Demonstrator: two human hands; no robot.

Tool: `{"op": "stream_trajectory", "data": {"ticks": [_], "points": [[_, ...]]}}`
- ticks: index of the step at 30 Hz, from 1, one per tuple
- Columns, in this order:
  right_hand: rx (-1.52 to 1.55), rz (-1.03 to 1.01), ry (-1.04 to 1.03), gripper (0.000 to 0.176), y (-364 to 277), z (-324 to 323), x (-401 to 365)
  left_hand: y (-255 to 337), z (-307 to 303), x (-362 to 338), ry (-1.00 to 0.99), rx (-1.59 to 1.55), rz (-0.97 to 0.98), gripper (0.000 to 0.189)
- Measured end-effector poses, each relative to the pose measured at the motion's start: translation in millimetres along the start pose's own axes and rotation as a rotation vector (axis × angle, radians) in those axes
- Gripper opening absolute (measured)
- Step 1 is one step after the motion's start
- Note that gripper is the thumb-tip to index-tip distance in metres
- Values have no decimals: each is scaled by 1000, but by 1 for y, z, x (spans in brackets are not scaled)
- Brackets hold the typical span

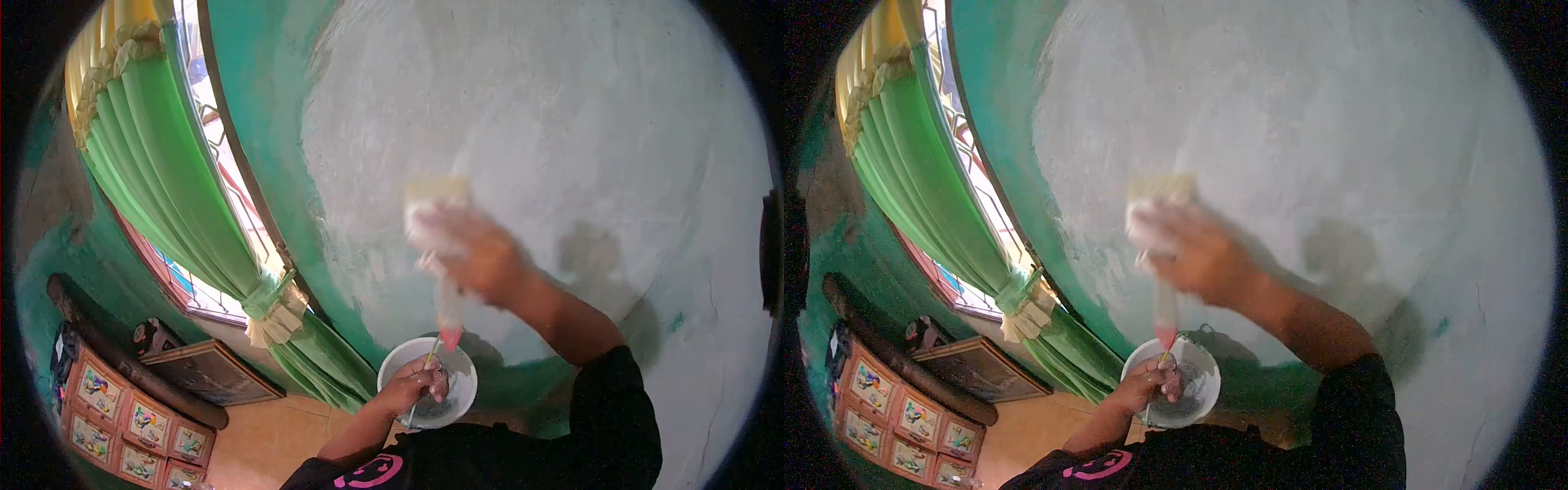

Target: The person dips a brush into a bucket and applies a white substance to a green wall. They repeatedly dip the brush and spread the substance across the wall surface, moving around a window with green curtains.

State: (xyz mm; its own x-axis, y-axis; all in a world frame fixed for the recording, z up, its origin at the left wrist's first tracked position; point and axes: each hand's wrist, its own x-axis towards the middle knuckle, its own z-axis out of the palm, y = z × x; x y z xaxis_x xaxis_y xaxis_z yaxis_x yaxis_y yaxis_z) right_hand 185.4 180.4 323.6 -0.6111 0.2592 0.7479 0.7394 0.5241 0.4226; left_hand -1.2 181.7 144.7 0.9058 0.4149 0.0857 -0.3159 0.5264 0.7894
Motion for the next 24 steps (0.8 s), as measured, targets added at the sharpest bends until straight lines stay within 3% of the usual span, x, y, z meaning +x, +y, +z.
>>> {"op": "stream_trajectory", "data": {"ticks": [2, 4, 5, 7, 8, 10, 12, 16, 17, 19, 20, 21, 22, 23, 24], "points": [[84, -5, -80, 22, -12, 20, -13, -1, 1, -2, 7, 37, -29, 5], [316, -231, -338, 27, -13, 32, -19, 1, 4, -4, 64, 86, -25, 7], [307, -223, -333, 27, -10, 31, -20, 3, 4, -6, 57, 95, -33, 7], [591, 12, -293, 32, 2, 20, -10, 5, 1, -9, 98, 88, -32, 10], [572, 12, -301, 32, 10, 9, -4, 8, 1, -10, 79, 89, -28, 10], [614, 233, -49, 35, 26, -18, 6, 10, -2, -16, 67, 3, -19, 13], [271, 307, 263, 33, 42, -33, 7, 11, -8, -18, 31, 30, 2, 14], [92, 490, 794, 27, 50, -45, 31, 18, -18, -25, -21, 49, -53, 13], [91, 497, 784, 27, 49, -40, 29, 19, -22, -27, -39, 43, -75, 13], [-90, 210, 531, 24, 47, -25, 24, 21, -30, -30, -75, 46, -67, 12], [60, 242, 492, 22, 36, -8, 23, 23, -34, -31, -111, 60, -54, 11], [-276, 247, 159, 25, 9, -4, 32, 25, -38, -33, -114, 54, -63, 11], [-98, 168, 88, 33, -4, 9, 28, 29, -39, -35, -127, 60, -76, 10], [-70, 67, -116, 29, -10, 26, 19, 33, -41, -37, -143, 69, -90, 8], [6, 65, -136, 17, -27, 41, 15, 37, -44, -39, -155, 68, -102, 8]]}}
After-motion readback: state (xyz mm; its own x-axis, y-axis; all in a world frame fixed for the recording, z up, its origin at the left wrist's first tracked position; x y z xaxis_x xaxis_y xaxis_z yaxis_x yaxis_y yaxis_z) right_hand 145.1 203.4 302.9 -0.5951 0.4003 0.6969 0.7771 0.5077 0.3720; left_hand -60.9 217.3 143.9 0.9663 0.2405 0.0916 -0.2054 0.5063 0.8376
